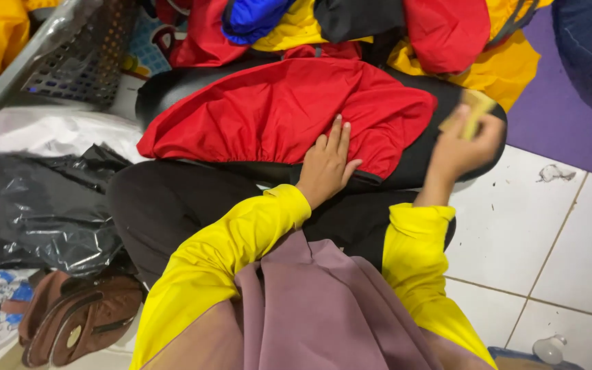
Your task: Folding a red rain cover and placing it into a clear plastic sleeve followed by a black plastic bag for shipping.
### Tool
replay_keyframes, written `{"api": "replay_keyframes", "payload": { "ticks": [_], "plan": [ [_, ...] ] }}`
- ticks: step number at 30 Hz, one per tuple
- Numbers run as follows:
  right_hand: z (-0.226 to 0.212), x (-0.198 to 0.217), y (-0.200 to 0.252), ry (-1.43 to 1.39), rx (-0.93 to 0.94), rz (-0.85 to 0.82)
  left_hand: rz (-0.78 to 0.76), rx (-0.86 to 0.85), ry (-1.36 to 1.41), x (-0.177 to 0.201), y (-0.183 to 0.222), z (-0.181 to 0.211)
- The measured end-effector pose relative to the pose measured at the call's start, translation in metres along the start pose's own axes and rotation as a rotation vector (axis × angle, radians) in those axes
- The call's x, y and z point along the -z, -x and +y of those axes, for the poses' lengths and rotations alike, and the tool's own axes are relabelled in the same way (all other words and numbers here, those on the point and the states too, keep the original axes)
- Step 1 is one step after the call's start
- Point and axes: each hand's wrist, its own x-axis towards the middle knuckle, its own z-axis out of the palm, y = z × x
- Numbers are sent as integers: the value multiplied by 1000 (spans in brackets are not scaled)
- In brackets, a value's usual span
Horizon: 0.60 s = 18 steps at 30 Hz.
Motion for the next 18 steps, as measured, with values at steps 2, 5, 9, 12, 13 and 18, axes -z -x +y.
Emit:
{"api": "replay_keyframes", "payload": {
  "ticks": [2,5,9,12,13,18],
  "plan": [
    [-41,27,-10,-185,-89,151,-62,10,148,19,-2,1],
    [-29,14,22,-437,91,-42,274,-61,104,71,-19,-29],
    [-115,26,26,-741,329,-426,223,112,41,174,-7,-127],
    [-127,17,36,-493,359,-834,-118,665,-170,189,37,-187],
    [-122,9,40,-452,342,-891,-225,767,-191,177,53,-206],
    [-97,-5,47,-491,306,-969,-167,718,-219,150,64,-236]
  ]
}}
